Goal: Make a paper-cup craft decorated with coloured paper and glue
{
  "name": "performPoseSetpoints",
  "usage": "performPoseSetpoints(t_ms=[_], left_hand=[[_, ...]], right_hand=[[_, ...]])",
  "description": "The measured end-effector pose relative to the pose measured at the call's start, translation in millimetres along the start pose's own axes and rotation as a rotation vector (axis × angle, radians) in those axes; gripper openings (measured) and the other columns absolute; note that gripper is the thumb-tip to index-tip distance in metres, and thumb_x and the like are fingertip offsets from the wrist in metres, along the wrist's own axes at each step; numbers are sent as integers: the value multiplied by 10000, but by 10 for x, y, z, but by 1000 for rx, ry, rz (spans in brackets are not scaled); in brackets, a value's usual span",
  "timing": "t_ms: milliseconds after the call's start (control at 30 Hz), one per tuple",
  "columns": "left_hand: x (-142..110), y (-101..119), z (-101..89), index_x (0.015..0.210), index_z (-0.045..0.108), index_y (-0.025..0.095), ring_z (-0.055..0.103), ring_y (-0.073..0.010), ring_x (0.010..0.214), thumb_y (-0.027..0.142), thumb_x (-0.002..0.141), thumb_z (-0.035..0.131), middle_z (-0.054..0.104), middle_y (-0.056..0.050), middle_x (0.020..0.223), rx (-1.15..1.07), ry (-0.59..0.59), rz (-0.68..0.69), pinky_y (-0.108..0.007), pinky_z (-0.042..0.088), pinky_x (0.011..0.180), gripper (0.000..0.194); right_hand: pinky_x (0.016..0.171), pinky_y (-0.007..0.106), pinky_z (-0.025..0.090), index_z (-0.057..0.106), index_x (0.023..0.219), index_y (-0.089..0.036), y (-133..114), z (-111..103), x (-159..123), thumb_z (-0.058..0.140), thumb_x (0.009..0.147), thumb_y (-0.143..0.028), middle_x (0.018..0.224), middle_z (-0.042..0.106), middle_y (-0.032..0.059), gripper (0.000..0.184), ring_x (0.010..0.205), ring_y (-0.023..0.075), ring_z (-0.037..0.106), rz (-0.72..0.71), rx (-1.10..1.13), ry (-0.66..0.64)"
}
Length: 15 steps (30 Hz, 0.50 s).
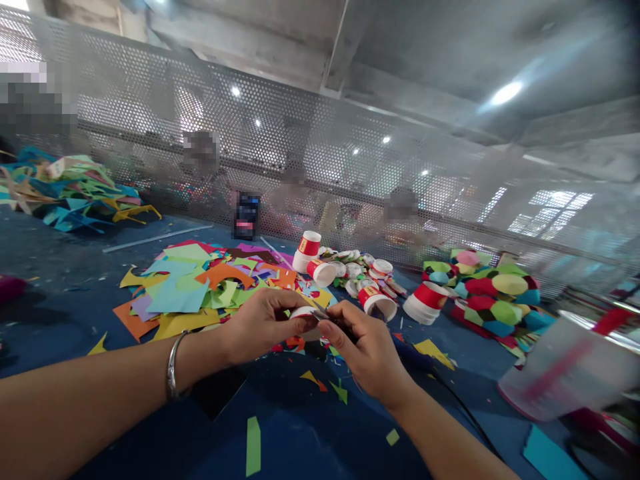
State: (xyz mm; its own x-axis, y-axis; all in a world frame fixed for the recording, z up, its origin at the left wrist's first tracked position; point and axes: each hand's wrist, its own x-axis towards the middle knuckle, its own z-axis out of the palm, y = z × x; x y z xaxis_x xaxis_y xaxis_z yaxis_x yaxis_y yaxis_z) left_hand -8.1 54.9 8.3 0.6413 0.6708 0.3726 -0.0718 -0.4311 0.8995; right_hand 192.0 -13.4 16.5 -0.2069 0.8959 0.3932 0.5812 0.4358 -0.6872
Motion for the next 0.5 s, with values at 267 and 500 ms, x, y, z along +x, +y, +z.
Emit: performPoseSetpoints(t_ms=[267, 500], left_hand=[[1, 11, -9, 833, 698, 145, 517, -107, 674, 386, 825, 671, 614, -8, 742, -13, -39, 4, -246, 416, 616, 243], [-6, -5, -22, 795, 675, 138, 474, -102, 654, 367, 849, 656, 565, 6, 703, -28, -62, 6, -250, 375, 597, 236]], right_hand=[[536, 285, 328, 545, 835, -223, -37, 3, -19, 547, 974, -456, 667, 478, -26, 272, 584, 130, 408, -48, -83, 28], [526, 294, 312, 527, 793, -227, -41, -3, -26, 544, 982, -431, 627, 458, -37, 278, 559, 125, 402, -78, -177, 58]])
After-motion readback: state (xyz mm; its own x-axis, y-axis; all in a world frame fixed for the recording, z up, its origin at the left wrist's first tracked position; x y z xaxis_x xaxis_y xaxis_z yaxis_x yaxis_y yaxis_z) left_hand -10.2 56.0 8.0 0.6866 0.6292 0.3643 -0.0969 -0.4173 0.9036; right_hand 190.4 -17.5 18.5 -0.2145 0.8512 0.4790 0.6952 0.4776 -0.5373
